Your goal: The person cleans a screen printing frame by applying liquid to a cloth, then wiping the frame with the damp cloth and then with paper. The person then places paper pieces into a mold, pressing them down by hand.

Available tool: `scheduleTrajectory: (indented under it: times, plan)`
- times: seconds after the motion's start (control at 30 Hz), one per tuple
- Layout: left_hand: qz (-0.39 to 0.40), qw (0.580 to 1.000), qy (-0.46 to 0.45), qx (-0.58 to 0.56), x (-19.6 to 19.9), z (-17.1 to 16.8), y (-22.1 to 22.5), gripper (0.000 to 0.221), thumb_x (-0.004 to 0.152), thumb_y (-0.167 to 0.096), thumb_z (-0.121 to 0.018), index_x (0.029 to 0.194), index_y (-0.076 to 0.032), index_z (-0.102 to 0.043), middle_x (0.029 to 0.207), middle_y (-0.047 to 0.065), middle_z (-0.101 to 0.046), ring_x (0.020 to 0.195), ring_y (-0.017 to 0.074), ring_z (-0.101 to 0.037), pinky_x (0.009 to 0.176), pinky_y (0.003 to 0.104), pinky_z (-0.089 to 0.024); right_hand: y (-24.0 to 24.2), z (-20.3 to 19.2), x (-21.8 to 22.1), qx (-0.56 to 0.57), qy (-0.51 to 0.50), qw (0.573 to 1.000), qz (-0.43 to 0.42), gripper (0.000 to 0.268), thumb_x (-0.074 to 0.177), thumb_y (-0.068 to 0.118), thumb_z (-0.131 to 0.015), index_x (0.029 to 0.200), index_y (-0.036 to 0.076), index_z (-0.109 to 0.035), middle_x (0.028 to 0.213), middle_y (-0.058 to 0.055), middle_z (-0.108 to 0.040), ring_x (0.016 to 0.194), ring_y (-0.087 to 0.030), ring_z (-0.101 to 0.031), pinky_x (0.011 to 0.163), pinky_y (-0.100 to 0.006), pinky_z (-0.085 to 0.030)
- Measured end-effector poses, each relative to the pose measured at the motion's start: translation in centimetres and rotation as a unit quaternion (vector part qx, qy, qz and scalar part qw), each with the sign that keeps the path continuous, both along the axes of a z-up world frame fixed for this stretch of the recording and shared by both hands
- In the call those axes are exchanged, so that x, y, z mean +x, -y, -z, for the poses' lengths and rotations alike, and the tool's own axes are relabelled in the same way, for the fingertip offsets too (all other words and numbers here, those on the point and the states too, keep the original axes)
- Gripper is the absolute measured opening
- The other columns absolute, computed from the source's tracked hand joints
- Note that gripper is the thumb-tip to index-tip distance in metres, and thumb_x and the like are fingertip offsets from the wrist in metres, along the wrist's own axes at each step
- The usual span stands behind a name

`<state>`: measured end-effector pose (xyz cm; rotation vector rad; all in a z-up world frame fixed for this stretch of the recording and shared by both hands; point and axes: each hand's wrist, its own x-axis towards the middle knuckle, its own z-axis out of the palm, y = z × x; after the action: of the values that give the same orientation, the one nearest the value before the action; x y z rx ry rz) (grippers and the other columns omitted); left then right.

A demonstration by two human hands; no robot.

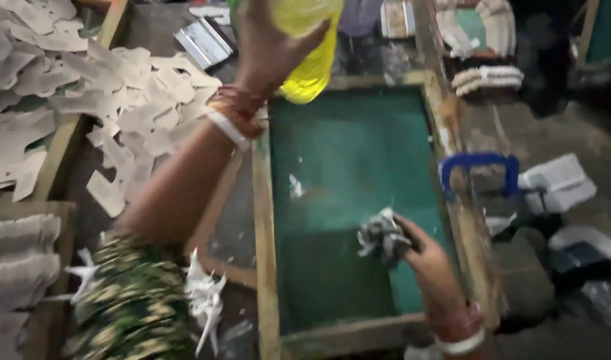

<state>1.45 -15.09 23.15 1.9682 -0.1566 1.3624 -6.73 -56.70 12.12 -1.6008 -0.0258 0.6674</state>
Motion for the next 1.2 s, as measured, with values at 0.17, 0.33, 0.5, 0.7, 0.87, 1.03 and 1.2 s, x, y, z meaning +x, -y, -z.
scheduleTrajectory:
  times: [0.17, 0.33, 0.5, 0.7, 0.87, 1.03, 1.2]
  plan:
    - [0.061, 0.982, -0.171, 0.052, -15.8, -4.6, 3.1, 0.097, 0.082, -0.027, -0.092, 0.150, 0.000, -0.028, 0.122, 0.021, -0.068, 0.110, 0.0313, -0.071, 0.096, 0.041, -0.058, -2.7, -0.7, -0.8, 0.056, 0.031, 0.991, -0.114, 0.040, 0.095, 0.006, -0.061, 0.134, -0.003, -0.065, 0.122, -0.011, -0.074, 0.109, -0.017, -0.069, 0.098, -0.030, -0.053]
    - [0.018, 0.840, -0.510, 0.182, -26.2, -2.3, 8.0, 0.091, 0.074, -0.019, -0.086, 0.153, -0.020, -0.041, 0.120, 0.022, -0.064, 0.096, 0.0364, -0.070, 0.079, 0.045, -0.060, -5.2, 1.1, -1.7, 0.111, 0.030, 0.986, -0.122, 0.041, 0.087, -0.006, -0.055, 0.127, -0.006, -0.065, 0.115, -0.010, -0.072, 0.103, -0.018, -0.068, 0.095, -0.030, -0.055]
    - [0.012, 0.787, -0.576, 0.223, -30.5, -0.4, 10.8, 0.095, 0.071, -0.015, -0.083, 0.155, -0.025, -0.038, 0.124, 0.026, -0.058, 0.100, 0.0403, -0.068, 0.081, 0.046, -0.059, -6.8, 1.3, -4.3, 0.147, 0.037, 0.978, -0.141, 0.045, 0.087, -0.008, -0.052, 0.131, -0.007, -0.062, 0.115, -0.010, -0.071, 0.102, -0.017, -0.068, 0.093, -0.030, -0.054]
    - [-0.031, 0.783, -0.507, 0.358, -31.4, 3.1, 11.6, 0.088, 0.074, -0.006, -0.071, 0.155, -0.020, -0.039, 0.126, 0.032, -0.058, 0.100, 0.0408, -0.069, 0.085, 0.048, -0.054, -7.5, 1.7, -6.7, 0.154, 0.026, 0.976, -0.153, 0.051, 0.085, -0.010, -0.050, 0.135, -0.007, -0.060, 0.112, -0.009, -0.071, 0.096, -0.016, -0.069, 0.088, -0.031, -0.057]
    - [-0.074, 0.764, -0.455, 0.452, -31.2, 2.6, 12.6, 0.080, 0.078, -0.007, -0.066, 0.153, -0.018, -0.043, 0.125, 0.032, -0.060, 0.090, 0.0363, -0.072, 0.080, 0.046, -0.054, -7.1, 1.5, -8.3, 0.188, -0.021, 0.970, -0.151, 0.047, 0.091, -0.007, -0.052, 0.138, -0.007, -0.059, 0.112, -0.010, -0.071, 0.094, -0.016, -0.069, 0.088, -0.030, -0.058]
    - [-0.081, 0.734, -0.466, 0.487, -30.9, 2.8, 13.3, 0.067, 0.087, -0.010, -0.063, 0.151, -0.019, -0.046, 0.119, 0.022, -0.064, 0.085, 0.0317, -0.072, 0.076, 0.045, -0.054, -7.1, 4.2, -8.4, 0.235, -0.100, 0.960, -0.111, 0.033, 0.097, 0.000, -0.056, 0.130, -0.004, -0.060, 0.115, -0.011, -0.070, 0.099, -0.020, -0.071, 0.090, -0.038, -0.061]
    - [-0.084, 0.723, -0.462, 0.507, -30.9, 2.4, 13.8, 0.069, 0.084, -0.012, -0.065, 0.150, -0.019, -0.046, 0.121, 0.023, -0.063, 0.086, 0.0306, -0.073, 0.076, 0.044, -0.053, -6.4, 6.3, -8.0, 0.226, -0.137, 0.957, -0.117, 0.035, 0.098, 0.001, -0.055, 0.133, -0.003, -0.060, 0.117, -0.012, -0.070, 0.100, -0.021, -0.070, 0.093, -0.041, -0.059]
